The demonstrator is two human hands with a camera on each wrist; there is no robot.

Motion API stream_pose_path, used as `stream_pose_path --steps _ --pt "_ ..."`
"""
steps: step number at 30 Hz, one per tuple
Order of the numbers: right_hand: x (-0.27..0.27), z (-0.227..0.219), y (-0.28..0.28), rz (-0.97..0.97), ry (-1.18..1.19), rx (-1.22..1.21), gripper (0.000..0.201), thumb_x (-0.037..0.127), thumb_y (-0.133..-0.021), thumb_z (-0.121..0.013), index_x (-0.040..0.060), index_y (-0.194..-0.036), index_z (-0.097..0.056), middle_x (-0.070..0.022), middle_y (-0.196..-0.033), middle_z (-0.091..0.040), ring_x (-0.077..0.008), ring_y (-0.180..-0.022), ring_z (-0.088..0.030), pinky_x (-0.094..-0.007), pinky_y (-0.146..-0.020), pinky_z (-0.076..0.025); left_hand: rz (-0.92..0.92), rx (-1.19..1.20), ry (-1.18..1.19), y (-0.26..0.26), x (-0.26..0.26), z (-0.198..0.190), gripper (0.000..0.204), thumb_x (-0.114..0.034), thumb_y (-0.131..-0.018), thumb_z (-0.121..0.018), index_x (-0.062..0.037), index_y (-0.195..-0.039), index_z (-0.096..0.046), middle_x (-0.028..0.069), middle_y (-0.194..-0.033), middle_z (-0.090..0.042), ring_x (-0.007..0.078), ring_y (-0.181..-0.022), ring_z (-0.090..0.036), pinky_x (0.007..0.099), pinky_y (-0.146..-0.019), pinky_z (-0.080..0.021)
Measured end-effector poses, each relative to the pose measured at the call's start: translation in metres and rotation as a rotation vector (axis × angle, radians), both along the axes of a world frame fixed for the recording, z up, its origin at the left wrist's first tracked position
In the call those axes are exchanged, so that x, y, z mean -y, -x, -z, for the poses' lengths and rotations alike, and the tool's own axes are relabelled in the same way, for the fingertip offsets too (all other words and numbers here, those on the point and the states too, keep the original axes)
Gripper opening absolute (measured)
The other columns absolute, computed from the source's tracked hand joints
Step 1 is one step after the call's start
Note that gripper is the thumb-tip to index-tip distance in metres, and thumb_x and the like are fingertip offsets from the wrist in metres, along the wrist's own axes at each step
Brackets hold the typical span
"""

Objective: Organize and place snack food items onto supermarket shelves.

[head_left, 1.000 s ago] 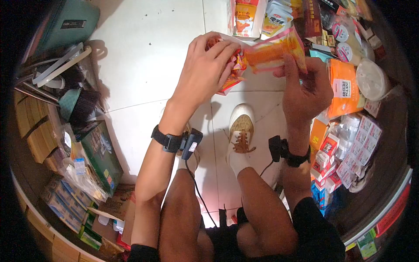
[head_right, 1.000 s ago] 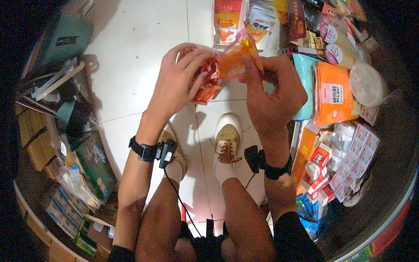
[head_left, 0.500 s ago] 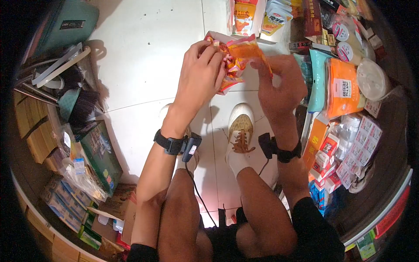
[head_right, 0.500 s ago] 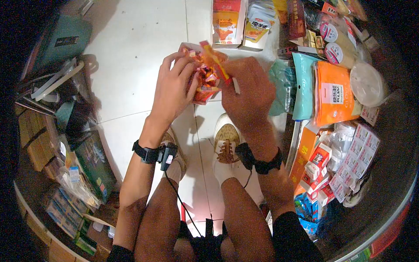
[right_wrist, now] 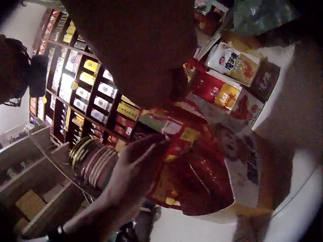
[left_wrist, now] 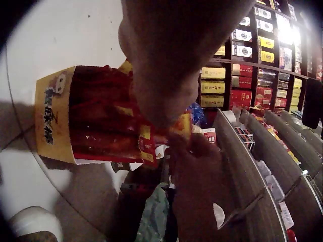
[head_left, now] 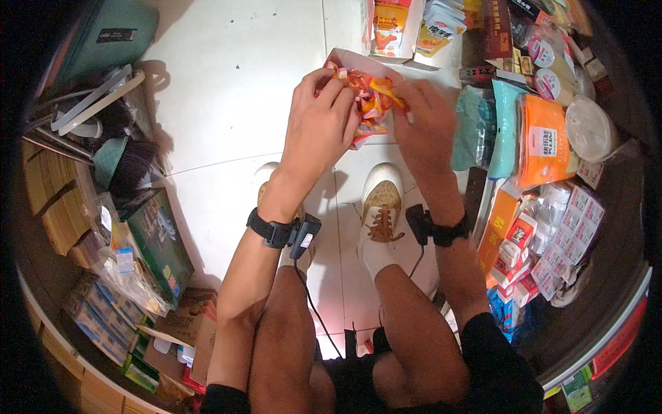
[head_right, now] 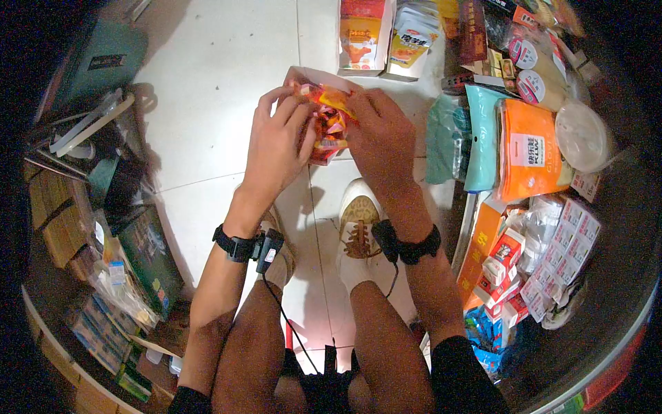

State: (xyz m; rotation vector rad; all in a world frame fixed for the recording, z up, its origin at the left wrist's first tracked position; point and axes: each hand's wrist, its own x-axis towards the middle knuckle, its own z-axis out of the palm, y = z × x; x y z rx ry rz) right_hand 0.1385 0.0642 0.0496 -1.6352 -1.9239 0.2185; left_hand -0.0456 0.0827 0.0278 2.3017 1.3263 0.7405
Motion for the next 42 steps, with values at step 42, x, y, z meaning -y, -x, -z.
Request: stream_pose_path --steps 42 --pt "-0.018 0.018 0.026 -0.220 0.062 0.175 0.027 0.013 -0.081 -0.080 0.0073 -0.106 -0.072 -0.0081 -0.106 -0.067 -0.0301 -0.104 -0.062 -0.0423 -0.093 -0.051 -0.053 0.067 0.220 0.043 0.021 0.002 0.027 -0.015 -0.094 -0.071 -0.0018 -0.117 -0.074 0.0140 -0.140 -0.060 0.0302 -0.118 -0.064 0.0411 -0.095 -0.056"
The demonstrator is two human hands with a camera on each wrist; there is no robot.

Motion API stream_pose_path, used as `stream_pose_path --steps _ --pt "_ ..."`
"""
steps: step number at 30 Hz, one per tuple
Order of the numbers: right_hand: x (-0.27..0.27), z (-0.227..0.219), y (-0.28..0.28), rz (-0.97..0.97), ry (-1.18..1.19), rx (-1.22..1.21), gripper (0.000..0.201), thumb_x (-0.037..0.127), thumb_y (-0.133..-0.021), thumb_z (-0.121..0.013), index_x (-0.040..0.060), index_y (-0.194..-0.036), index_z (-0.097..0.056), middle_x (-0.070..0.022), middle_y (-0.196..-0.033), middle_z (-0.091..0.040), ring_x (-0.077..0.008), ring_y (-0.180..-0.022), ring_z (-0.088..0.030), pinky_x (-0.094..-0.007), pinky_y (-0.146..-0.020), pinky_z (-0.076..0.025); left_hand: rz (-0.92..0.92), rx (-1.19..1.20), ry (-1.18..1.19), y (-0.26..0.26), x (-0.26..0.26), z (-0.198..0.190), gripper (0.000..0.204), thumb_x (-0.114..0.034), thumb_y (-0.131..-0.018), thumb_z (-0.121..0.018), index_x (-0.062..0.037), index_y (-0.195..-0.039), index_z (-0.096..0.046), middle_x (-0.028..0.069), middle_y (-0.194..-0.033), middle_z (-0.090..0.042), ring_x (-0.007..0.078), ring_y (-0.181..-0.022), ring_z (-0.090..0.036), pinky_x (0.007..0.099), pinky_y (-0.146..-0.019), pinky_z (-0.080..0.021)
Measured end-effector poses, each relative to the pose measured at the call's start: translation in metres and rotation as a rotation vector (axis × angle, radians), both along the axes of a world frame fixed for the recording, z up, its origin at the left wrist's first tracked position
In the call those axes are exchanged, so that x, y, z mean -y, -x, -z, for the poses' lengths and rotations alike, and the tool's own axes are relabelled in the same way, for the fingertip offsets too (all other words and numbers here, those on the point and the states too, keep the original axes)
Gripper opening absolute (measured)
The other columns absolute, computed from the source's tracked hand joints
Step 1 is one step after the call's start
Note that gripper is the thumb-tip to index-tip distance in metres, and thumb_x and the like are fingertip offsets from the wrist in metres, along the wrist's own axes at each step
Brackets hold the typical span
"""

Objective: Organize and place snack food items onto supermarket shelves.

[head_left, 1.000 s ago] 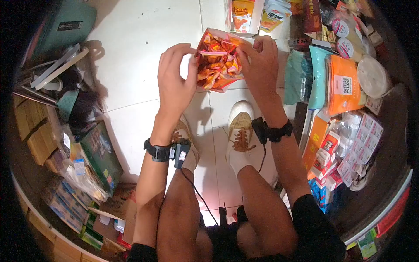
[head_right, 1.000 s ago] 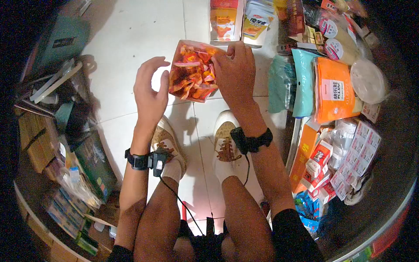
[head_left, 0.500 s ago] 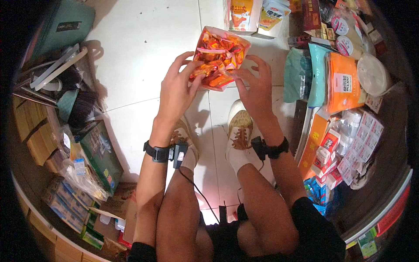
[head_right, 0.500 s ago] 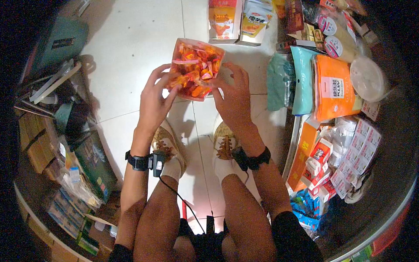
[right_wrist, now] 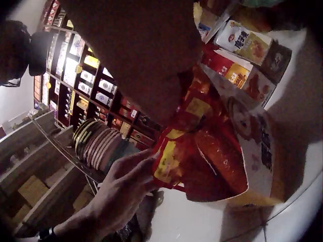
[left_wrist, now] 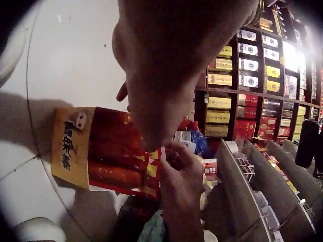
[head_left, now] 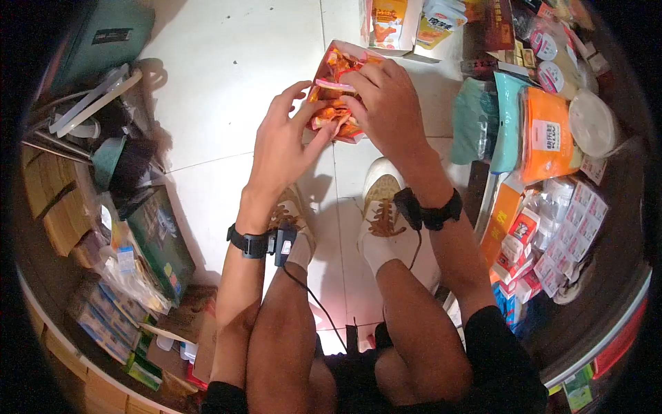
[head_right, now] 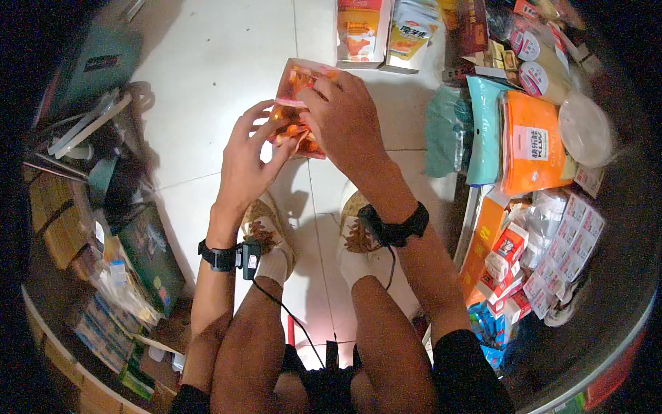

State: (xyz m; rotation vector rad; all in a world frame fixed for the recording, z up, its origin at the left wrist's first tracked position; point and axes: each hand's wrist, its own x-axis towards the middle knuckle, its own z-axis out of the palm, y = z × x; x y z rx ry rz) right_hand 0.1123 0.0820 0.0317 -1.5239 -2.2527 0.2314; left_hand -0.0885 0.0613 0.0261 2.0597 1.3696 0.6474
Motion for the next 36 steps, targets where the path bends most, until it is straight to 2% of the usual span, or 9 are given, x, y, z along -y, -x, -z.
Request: stream_pose_path --steps 4,9,10,12,16,25,31,34,36 --pt "-0.003 0.003 0.003 -0.043 -0.037 -0.015 0.016 0.013 -0.082 -0.078 0.0071 -0.096 -0.072 -0.0079 -0.095 -0.067 -0.0289 -0.096 -0.065 -0.0429 -0.084 -0.053 0.017 -0.041 0.003 0.001 0.002 0.012 0.025 -0.009 -0.090 -0.073 -0.0053 -0.115 -0.076 0.0132 -0.140 -0.059 0.0303 -0.117 -0.064 0.0421 -0.095 -0.056" --pt "0.008 -0.001 0.012 0.218 0.068 -0.341 0.010 0.014 -0.088 -0.075 0.0063 -0.084 -0.071 -0.0089 -0.078 -0.067 -0.0300 -0.075 -0.068 -0.0421 -0.071 -0.055 -0.006 -0.023 -0.035 0.005 0.001 0.014 0.032 0.001 -0.083 -0.074 -0.0155 -0.109 -0.082 0.0091 -0.144 -0.058 0.0317 -0.126 -0.057 0.0429 -0.102 -0.054" --pt "0.008 0.000 0.010 0.217 0.070 -0.341 0.010 0.014 -0.088 -0.075 0.0063 -0.084 -0.071 -0.0089 -0.078 -0.067 -0.0300 -0.075 -0.068 -0.0421 -0.071 -0.055 -0.007 -0.024 -0.034 0.006 0.000 0.012 0.032 0.001 -0.083 -0.074 -0.0155 -0.109 -0.082 0.0091 -0.144 -0.058 0.0317 -0.126 -0.057 0.0429 -0.102 -0.054" --pt "0.008 0.006 0.002 0.076 0.188 -0.006 0.010 0.016 -0.094 -0.067 0.0074 -0.091 -0.070 -0.0134 -0.085 -0.069 -0.0344 -0.078 -0.070 -0.0444 -0.073 -0.057 0.034 -0.035 -0.082 0.011 -0.005 0.009 0.036 0.001 -0.081 -0.073 -0.0199 -0.108 -0.083 0.0081 -0.145 -0.058 0.0329 -0.132 -0.052 0.0444 -0.109 -0.048" --pt "0.016 -0.007 0.000 0.223 0.118 -0.326 0.009 0.014 -0.093 -0.068 0.0075 -0.096 -0.072 -0.0139 -0.084 -0.069 -0.0341 -0.080 -0.071 -0.0456 -0.074 -0.057 0.025 0.002 -0.072 0.013 -0.009 0.008 0.037 0.001 -0.078 -0.074 -0.0197 -0.107 -0.083 0.0083 -0.146 -0.058 0.0336 -0.133 -0.051 0.0452 -0.113 -0.044" --pt "0.027 -0.011 -0.021 0.156 0.112 -0.200 0.012 0.009 -0.087 -0.071 0.0060 -0.099 -0.072 -0.0152 -0.099 -0.066 -0.0367 -0.095 -0.065 -0.0473 -0.083 -0.055 0.094 -0.080 -0.025 0.002 -0.017 0.002 0.035 0.001 -0.078 -0.074 -0.0127 -0.109 -0.081 0.0119 -0.147 -0.055 0.0365 -0.134 -0.049 0.0439 -0.113 -0.044" --pt "0.030 -0.010 -0.019 0.166 0.193 -0.190 0.012 0.011 -0.087 -0.071 0.0072 -0.099 -0.071 -0.0141 -0.095 -0.064 -0.0343 -0.091 -0.066 -0.0481 -0.081 -0.055 -0.058 0.035 -0.041 -0.020 -0.027 -0.017 0.016 -0.007 -0.080 -0.077 -0.0054 -0.096 -0.079 0.0138 -0.126 -0.063 0.0350 -0.114 -0.058 0.0438 -0.097 -0.050" --pt "0.023 -0.010 -0.019 0.110 0.307 -0.009 0.014 0.013 -0.087 -0.069 0.0083 -0.100 -0.072 -0.0138 -0.095 -0.062 -0.0337 -0.093 -0.066 -0.0465 -0.081 -0.054 -0.008 0.002 -0.035 -0.026 -0.027 -0.015 0.019 -0.010 -0.080 -0.080 -0.0051 -0.098 -0.078 0.0145 -0.123 -0.063 0.0349 -0.112 -0.057 0.0439 -0.097 -0.050" --pt "0.011 -0.012 -0.018 -0.118 0.108 0.047 0.014 0.015 -0.086 -0.067 0.0086 -0.097 -0.072 -0.0139 -0.094 -0.060 -0.0322 -0.097 -0.064 -0.0448 -0.084 -0.053 -0.014 -0.016 -0.039 -0.024 -0.023 -0.012 0.024 -0.011 -0.079 -0.081 -0.0048 -0.102 -0.077 0.0156 -0.127 -0.061 0.0355 -0.115 -0.056 0.0442 -0.099 -0.049"
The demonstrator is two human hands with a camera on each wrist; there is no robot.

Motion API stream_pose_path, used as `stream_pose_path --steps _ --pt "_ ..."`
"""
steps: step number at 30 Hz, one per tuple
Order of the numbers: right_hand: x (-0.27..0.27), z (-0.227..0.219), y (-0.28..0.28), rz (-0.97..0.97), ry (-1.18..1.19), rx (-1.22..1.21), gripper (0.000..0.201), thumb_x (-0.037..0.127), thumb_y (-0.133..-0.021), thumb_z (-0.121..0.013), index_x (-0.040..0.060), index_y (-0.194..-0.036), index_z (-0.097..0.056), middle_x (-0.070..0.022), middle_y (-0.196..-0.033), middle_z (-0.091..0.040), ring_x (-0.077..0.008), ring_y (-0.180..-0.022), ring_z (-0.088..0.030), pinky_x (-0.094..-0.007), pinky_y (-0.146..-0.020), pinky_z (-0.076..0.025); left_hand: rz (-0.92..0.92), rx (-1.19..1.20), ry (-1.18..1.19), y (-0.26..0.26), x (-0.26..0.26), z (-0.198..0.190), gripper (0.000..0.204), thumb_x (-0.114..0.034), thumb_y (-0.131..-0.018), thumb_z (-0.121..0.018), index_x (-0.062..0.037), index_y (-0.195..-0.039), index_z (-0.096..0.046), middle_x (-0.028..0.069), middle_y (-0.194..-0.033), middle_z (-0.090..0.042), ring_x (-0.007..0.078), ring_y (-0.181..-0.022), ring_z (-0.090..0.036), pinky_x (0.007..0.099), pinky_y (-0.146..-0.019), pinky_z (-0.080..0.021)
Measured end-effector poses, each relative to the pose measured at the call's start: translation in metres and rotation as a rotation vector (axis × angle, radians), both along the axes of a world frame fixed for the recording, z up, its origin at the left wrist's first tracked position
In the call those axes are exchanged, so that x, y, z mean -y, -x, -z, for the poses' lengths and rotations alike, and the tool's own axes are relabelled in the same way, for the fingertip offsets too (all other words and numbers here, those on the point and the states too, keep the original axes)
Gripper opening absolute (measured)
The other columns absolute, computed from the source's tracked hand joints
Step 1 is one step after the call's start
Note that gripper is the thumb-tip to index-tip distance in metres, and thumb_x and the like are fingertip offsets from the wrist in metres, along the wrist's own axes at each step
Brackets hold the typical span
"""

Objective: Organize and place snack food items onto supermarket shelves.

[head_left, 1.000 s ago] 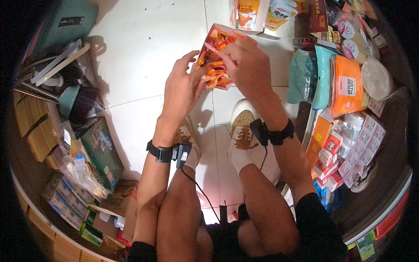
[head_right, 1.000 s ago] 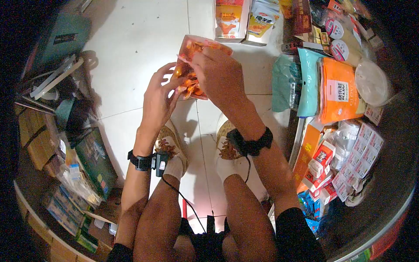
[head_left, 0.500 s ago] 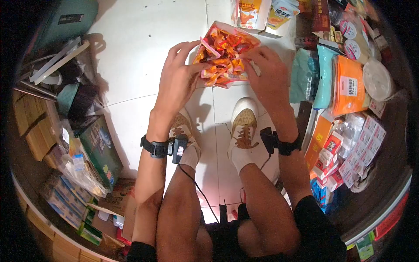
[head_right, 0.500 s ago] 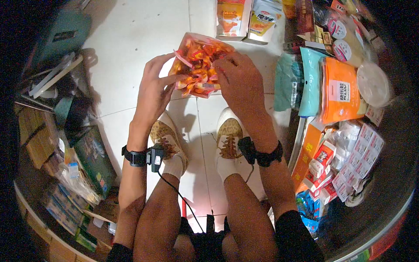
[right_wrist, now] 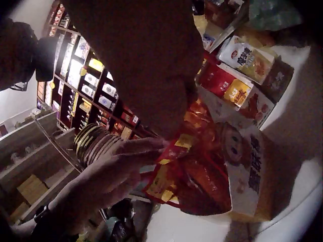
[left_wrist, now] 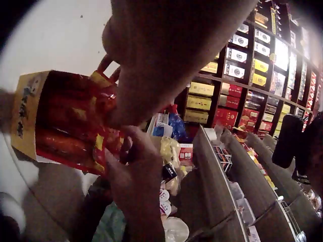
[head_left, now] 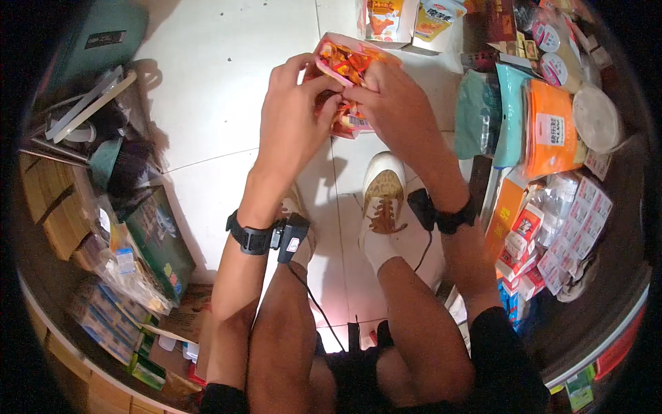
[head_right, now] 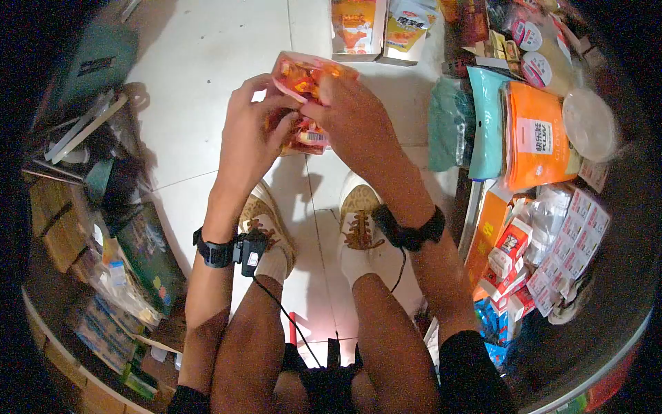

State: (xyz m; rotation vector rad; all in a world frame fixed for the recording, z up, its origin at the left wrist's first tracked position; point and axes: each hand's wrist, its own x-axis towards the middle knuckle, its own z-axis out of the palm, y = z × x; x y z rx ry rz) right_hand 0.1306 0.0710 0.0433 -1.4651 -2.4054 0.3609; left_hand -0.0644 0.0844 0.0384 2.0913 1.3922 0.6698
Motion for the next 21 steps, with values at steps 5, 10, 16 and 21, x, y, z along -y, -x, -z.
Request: stream_pose_path --steps 5,10,16,21 --pt "-0.017 0.007 -0.001 -0.127 -0.040 -0.059 0.010 0.016 -0.084 -0.068 0.0064 -0.087 -0.070 -0.0118 -0.095 -0.057 -0.0320 -0.102 -0.060 -0.0469 -0.089 -0.051 -0.038 -0.037 0.101 0.009 0.010 -0.003 0.041 -0.015 -0.080 -0.083 -0.0101 -0.119 -0.073 0.0158 -0.134 -0.054 0.0363 -0.126 -0.052 0.0451 -0.108 -0.045" --pt "-0.010 0.003 0.014 -0.051 -0.112 -0.178 0.014 0.015 -0.077 -0.075 0.0049 -0.082 -0.067 -0.0099 -0.095 -0.056 -0.0331 -0.102 -0.058 -0.0480 -0.089 -0.048 -0.069 -0.034 0.162 0.021 0.012 0.001 0.043 -0.010 -0.081 -0.080 -0.0092 -0.123 -0.070 0.0164 -0.132 -0.053 0.0353 -0.126 -0.053 0.0434 -0.107 -0.046" --pt "-0.007 -0.012 0.036 0.084 -0.239 -0.227 0.016 0.018 -0.075 -0.077 0.0052 -0.079 -0.068 -0.0092 -0.097 -0.057 -0.0310 -0.102 -0.057 -0.0475 -0.088 -0.046 -0.047 0.088 0.162 0.034 0.013 -0.002 0.044 -0.007 -0.078 -0.075 -0.0030 -0.121 -0.066 0.0184 -0.132 -0.053 0.0378 -0.123 -0.054 0.0454 -0.102 -0.049" --pt "-0.005 0.016 0.035 -0.019 -0.076 -0.139 0.013 0.021 -0.081 -0.072 0.0085 -0.085 -0.073 -0.0079 -0.091 -0.068 -0.0268 -0.096 -0.061 -0.0432 -0.089 -0.047 0.008 -0.054 0.099 0.037 0.024 -0.008 0.047 -0.007 -0.076 -0.077 -0.0059 -0.122 -0.066 0.0178 -0.131 -0.054 0.0350 -0.119 -0.057 0.0423 -0.100 -0.051"
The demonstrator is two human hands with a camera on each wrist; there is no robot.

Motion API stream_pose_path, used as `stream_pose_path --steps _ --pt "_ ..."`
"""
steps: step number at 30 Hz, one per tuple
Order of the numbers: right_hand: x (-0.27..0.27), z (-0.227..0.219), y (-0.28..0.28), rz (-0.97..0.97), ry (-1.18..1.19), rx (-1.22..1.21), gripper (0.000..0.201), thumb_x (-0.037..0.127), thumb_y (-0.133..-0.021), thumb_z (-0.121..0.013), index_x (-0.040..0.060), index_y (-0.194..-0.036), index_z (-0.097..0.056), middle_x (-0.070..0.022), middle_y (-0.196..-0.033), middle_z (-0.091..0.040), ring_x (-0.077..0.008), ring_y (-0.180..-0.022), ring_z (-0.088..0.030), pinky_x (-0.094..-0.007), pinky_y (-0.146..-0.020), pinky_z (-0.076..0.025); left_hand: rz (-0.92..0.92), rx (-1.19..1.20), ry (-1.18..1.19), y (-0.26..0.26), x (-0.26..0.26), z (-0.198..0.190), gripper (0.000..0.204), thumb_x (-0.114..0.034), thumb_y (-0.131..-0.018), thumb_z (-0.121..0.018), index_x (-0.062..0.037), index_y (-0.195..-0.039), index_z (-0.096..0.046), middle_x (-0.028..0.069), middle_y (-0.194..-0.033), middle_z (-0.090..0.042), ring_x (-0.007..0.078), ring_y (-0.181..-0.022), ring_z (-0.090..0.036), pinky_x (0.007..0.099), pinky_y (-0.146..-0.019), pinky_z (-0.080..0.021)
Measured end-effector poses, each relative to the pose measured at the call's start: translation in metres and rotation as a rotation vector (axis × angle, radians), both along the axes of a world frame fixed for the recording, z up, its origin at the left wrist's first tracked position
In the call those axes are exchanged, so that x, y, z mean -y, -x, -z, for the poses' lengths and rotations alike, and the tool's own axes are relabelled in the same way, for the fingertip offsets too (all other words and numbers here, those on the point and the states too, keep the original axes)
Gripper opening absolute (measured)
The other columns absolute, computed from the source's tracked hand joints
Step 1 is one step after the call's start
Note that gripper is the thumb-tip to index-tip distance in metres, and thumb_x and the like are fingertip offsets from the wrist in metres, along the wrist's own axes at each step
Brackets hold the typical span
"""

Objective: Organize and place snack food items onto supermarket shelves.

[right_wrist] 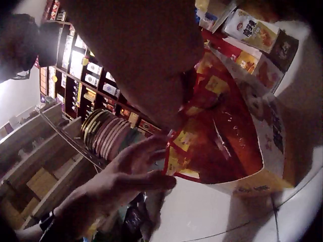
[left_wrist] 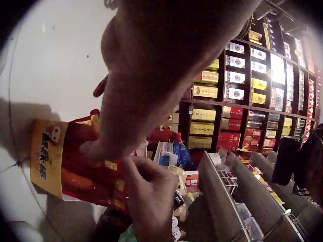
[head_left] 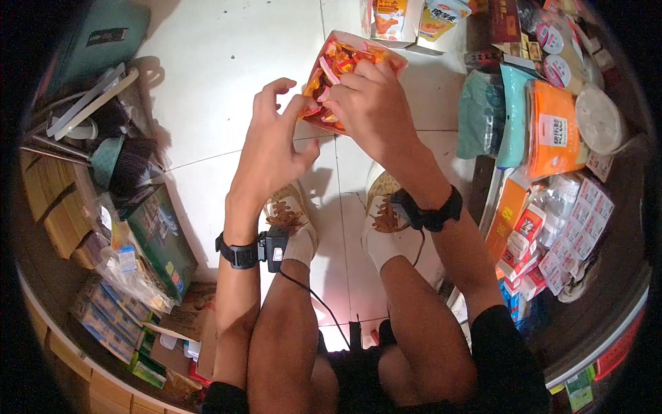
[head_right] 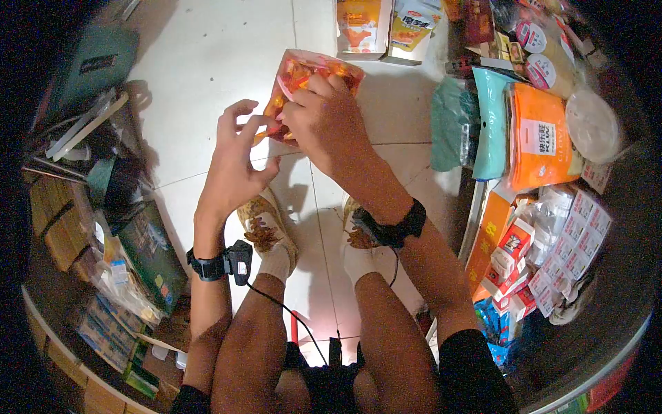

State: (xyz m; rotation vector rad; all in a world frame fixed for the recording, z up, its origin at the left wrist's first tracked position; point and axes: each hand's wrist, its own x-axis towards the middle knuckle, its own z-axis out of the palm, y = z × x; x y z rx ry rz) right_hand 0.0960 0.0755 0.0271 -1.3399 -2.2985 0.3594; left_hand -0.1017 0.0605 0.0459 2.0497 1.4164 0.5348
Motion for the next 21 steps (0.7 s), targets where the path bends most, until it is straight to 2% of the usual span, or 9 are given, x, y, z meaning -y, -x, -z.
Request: stream_pose_path --steps 2,4,6,9,13,15,17,18,21 --pt "0.001 -0.009 -0.004 0.028 0.017 -0.025 0.012 0.021 -0.083 -0.072 0.0087 -0.085 -0.074 -0.0081 -0.090 -0.069 -0.0267 -0.094 -0.063 -0.0422 -0.088 -0.049 0.036 -0.057 -0.046 0.004 0.002 0.006 0.043 -0.007 -0.078 -0.078 -0.0054 -0.120 -0.068 0.0171 -0.130 -0.055 0.0345 -0.117 -0.058 0.0420 -0.097 -0.052" --pt "0.008 -0.015 -0.013 0.058 0.038 -0.051 0.012 0.020 -0.085 -0.073 0.0089 -0.086 -0.074 -0.0083 -0.090 -0.071 -0.0266 -0.091 -0.065 -0.0413 -0.086 -0.051 -0.026 -0.035 -0.101 0.006 0.000 0.016 0.029 -0.007 -0.083 -0.078 -0.0038 -0.112 -0.074 0.0141 -0.115 -0.061 0.0308 -0.101 -0.063 0.0407 -0.085 -0.055" --pt "0.015 -0.018 -0.028 0.498 0.216 -0.340 0.011 0.019 -0.090 -0.073 0.0080 -0.092 -0.075 -0.0091 -0.093 -0.072 -0.0289 -0.090 -0.068 -0.0424 -0.082 -0.054 -0.084 0.021 -0.047 0.003 0.000 0.024 0.022 -0.009 -0.086 -0.077 -0.0034 -0.107 -0.075 0.0125 -0.105 -0.063 0.0292 -0.091 -0.064 0.0401 -0.079 -0.054" --pt "0.028 -0.013 -0.048 0.510 0.164 -0.277 0.012 0.008 -0.089 -0.075 0.0054 -0.100 -0.076 -0.0090 -0.087 -0.073 -0.0201 -0.076 -0.065 -0.0346 -0.070 -0.054 -0.089 0.037 -0.051 -0.009 -0.003 0.027 0.013 -0.010 -0.089 -0.076 -0.0033 -0.100 -0.077 0.0107 -0.087 -0.064 0.0278 -0.075 -0.064 0.0392 -0.068 -0.053" --pt "0.044 -0.009 -0.046 0.327 0.120 -0.155 0.015 0.011 -0.086 -0.079 0.0052 -0.100 -0.077 -0.0099 -0.091 -0.072 -0.0225 -0.078 -0.066 -0.0352 -0.071 -0.054 -0.074 -0.032 -0.143 -0.024 -0.009 0.026 0.011 -0.012 -0.092 -0.074 -0.0033 -0.099 -0.077 0.0113 -0.080 -0.063 0.0283 -0.072 -0.063 0.0382 -0.064 -0.051" --pt "0.049 -0.005 -0.040 0.287 0.117 -0.076 0.020 0.020 -0.082 -0.083 0.0070 -0.095 -0.075 -0.0106 -0.094 -0.069 -0.0288 -0.091 -0.068 -0.0407 -0.078 -0.056 -0.112 -0.040 -0.127 -0.027 -0.008 0.021 0.013 -0.011 -0.092 -0.074 -0.0032 -0.102 -0.076 0.0109 -0.080 -0.064 0.0276 -0.072 -0.064 0.0377 -0.064 -0.052" --pt "0.051 -0.001 -0.042 0.276 0.124 -0.118 0.021 0.019 -0.082 -0.083 0.0078 -0.097 -0.075 -0.0102 -0.094 -0.068 -0.0286 -0.089 -0.068 -0.0406 -0.077 -0.057 -0.394 0.265 0.074 -0.033 -0.003 0.001 0.014 -0.007 -0.089 -0.076 -0.0029 -0.103 -0.074 0.0099 -0.083 -0.066 0.0268 -0.075 -0.065 0.0374 -0.066 -0.053" --pt "0.052 0.001 -0.044 0.263 0.131 -0.159 0.021 0.019 -0.081 -0.083 0.0086 -0.098 -0.075 -0.0099 -0.095 -0.067 -0.0284 -0.087 -0.069 -0.0405 -0.077 -0.057 -0.392 0.265 0.073 -0.031 0.000 0.002 0.014 -0.007 -0.089 -0.076 -0.0029 -0.103 -0.074 0.0099 -0.083 -0.066 0.0268 -0.075 -0.065 0.0374 -0.066 -0.053" --pt "0.057 0.011 -0.043 0.259 0.201 -0.161 0.021 0.018 -0.082 -0.082 0.0079 -0.099 -0.075 -0.0099 -0.095 -0.066 -0.0272 -0.081 -0.069 -0.0380 -0.072 -0.058 -0.086 0.164 -0.358 -0.025 0.009 0.012 0.019 -0.008 -0.079 -0.084 -0.0047 -0.092 -0.071 0.0074 -0.092 -0.066 0.0251 -0.080 -0.064 0.0365 -0.070 -0.053"
